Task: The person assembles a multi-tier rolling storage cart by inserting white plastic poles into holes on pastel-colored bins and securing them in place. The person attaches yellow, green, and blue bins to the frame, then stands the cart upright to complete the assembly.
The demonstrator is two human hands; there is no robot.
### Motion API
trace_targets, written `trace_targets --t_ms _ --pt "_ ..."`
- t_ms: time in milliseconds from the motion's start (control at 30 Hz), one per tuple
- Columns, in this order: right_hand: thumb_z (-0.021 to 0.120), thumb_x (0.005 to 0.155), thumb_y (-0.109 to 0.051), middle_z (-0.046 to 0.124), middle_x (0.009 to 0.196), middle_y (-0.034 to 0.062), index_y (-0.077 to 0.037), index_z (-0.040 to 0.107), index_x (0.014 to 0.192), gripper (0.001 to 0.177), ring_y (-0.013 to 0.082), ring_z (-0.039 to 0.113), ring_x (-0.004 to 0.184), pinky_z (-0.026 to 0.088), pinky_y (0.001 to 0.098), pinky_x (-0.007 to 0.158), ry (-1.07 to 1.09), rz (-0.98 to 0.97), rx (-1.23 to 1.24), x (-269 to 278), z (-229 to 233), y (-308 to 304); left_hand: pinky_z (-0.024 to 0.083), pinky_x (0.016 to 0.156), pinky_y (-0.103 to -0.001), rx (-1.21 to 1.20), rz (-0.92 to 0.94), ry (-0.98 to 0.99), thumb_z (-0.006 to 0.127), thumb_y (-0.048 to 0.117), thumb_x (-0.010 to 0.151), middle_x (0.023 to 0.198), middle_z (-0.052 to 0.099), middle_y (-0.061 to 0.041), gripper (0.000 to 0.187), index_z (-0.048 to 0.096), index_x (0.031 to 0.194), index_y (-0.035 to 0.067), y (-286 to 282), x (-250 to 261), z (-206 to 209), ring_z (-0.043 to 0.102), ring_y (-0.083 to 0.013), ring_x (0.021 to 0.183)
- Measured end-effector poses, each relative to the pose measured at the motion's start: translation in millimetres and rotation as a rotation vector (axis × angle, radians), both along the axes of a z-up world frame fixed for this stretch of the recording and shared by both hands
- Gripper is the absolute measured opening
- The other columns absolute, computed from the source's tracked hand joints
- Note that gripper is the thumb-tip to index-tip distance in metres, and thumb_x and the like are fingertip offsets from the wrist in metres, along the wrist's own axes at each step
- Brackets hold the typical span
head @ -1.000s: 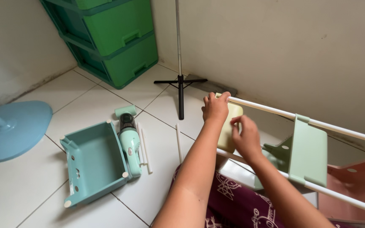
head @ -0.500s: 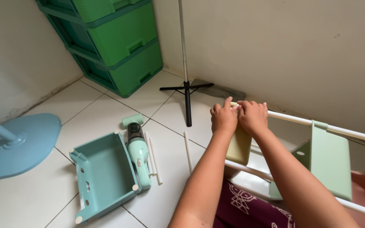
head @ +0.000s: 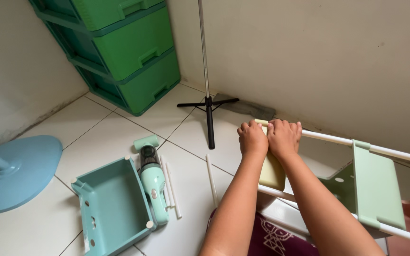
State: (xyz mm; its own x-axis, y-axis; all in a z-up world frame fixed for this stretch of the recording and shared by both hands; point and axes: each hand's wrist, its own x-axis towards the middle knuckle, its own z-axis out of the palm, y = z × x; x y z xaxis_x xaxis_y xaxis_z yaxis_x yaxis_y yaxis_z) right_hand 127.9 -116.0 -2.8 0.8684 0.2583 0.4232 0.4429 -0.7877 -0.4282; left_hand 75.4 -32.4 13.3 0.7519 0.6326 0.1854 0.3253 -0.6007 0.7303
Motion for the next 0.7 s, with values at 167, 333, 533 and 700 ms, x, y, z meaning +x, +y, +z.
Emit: trace_targets --t_ms 167,333,533,700 --pt "0.047 0.103 -0.036 0.068 0.118 0.0096 -0.014 0.072 0.112 0.034 0.0335 0.050 0.122 0.011 0.0503 0.122 0.001 0.001 -0.031 7.3 0.9 1.1 0.051 0.097 -0.047 -0.022 -0.009 0.028 0.048 0.027 0.106 0.128 0.058 -0.020 0.030 0.061 0.119 0.002 2.2 8.7 0.3 0.051 -0.0379 0.122" --pt "0.048 0.104 -0.036 0.067 0.118 0.0095 -0.012 0.072 0.111 0.035 0.0329 0.048 0.123 0.012 0.0502 0.122 0.045 0.027 0.010 5.0 3.0 -2.2 0.050 0.096 -0.047 -0.026 -0.010 0.013 0.049 0.027 0.105 0.127 0.059 -0.020 0.031 0.060 0.122 0.004 1.3 6.1 1.8 0.052 -0.0388 0.121" --pt "0.054 0.102 -0.034 0.068 0.114 0.0093 -0.011 0.074 0.107 0.030 0.0313 0.049 0.122 0.014 0.0493 0.119 0.002 0.077 0.088 0.8 9.2 -5.7 0.051 0.096 -0.046 -0.034 -0.023 0.042 0.048 0.028 0.106 0.126 0.061 -0.020 0.031 0.060 0.121 0.004 0.5 0.6 9.0 0.054 -0.0378 0.120" --pt "0.057 0.101 -0.032 0.069 0.111 0.0088 -0.012 0.075 0.104 0.027 0.0310 0.050 0.119 0.018 0.0484 0.117 -0.022 0.067 0.110 0.8 6.5 -6.9 0.050 0.096 -0.047 -0.035 -0.016 0.035 0.049 0.029 0.105 0.125 0.062 -0.019 0.031 0.061 0.121 0.005 1.0 -0.1 8.8 0.055 -0.0381 0.119"
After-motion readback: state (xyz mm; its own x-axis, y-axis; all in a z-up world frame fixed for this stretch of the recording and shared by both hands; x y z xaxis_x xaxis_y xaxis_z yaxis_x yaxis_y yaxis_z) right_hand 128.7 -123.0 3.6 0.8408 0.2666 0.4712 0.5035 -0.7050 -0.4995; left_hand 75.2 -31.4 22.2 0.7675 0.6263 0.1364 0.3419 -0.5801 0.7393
